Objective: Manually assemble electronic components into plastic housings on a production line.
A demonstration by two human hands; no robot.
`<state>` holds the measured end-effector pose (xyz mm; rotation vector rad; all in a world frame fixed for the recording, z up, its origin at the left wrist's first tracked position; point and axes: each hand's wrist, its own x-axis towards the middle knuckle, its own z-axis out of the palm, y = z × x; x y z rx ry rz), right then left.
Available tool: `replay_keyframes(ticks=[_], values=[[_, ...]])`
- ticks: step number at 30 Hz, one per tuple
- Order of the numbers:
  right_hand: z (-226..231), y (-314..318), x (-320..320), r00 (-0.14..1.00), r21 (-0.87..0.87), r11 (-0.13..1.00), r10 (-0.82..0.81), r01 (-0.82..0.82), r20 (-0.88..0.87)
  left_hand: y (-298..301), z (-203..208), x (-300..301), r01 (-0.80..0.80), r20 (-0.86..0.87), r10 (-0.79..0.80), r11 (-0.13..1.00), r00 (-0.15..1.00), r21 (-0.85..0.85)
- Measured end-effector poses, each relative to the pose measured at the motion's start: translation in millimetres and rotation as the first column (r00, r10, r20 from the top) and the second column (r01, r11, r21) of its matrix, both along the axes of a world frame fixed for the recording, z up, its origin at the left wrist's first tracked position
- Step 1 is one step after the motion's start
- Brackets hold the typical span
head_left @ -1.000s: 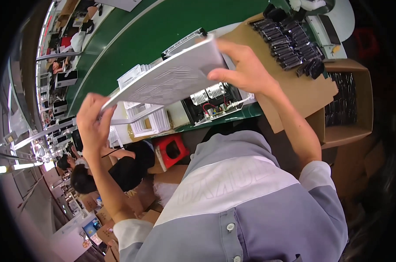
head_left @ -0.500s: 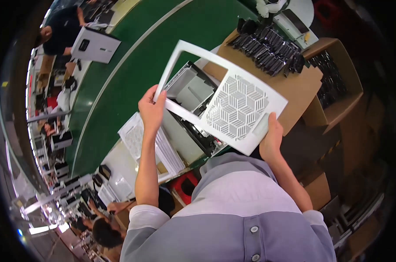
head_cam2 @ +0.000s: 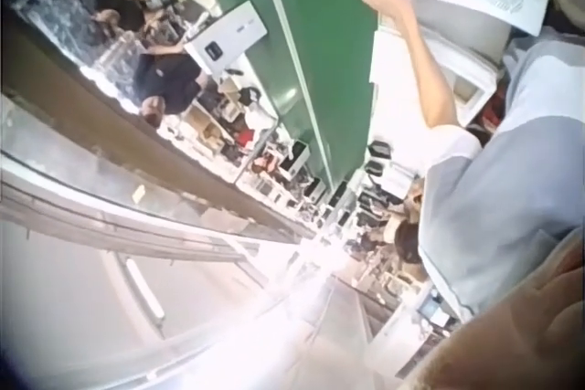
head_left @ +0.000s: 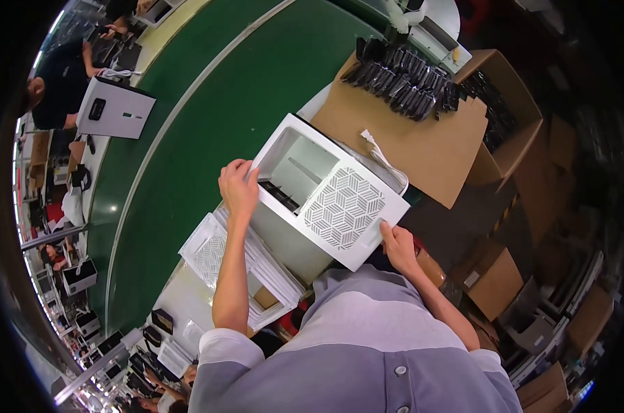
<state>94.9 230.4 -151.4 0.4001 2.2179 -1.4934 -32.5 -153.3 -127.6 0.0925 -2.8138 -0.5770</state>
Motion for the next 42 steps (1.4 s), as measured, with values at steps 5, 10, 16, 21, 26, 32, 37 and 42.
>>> replay_keyframes(ticks=[5,10,16,21,26,32,37,42], values=[[11.1,-5.2,-6.4,0.998,0.048,0.999,-0.025,0.022,0.054,0.5,-14.5,-3.6,-0.042,-0.027,0.040,0.998,0.999,-0.050],[15.0,-7.9,-5.2,0.989,-0.061,0.996,-0.050,0.059,0.138,4.3,-12.6,-4.4,-0.119,0.104,0.109,0.989,0.989,0.092],[10.5,-1.6,-1.0,0.995,0.072,0.996,0.041,-0.048,0.093,28.3,6.2,-48.3,-0.009,0.318,0.026,0.998,0.948,-0.057],[25.2,-2.6,-5.9,0.977,0.292,0.947,0.177,-0.136,-0.119,40.9,-14.1,-94.4,-0.013,0.538,0.067,0.995,0.840,-0.103],[59.6,-47.6,-28.3,0.641,0.436,0.884,0.433,-0.168,-0.633,48.7,-18.3,-95.4,-0.050,0.548,0.146,0.981,0.824,-0.187],[23.2,-65.6,-29.4,0.415,0.596,0.735,0.676,-0.324,-0.609,58.9,-20.8,-107.2,0.008,0.524,0.112,0.975,0.844,-0.221],[21.7,-65.0,-34.9,0.407,0.628,0.663,0.748,-0.407,-0.525,58.0,-13.0,-102.6,-0.007,0.526,0.093,0.987,0.845,-0.164],[22.2,-55.1,-26.6,0.485,0.435,0.794,0.605,-0.425,-0.631,53.6,-9.2,-88.1,0.010,0.427,0.063,0.986,0.902,-0.167]])
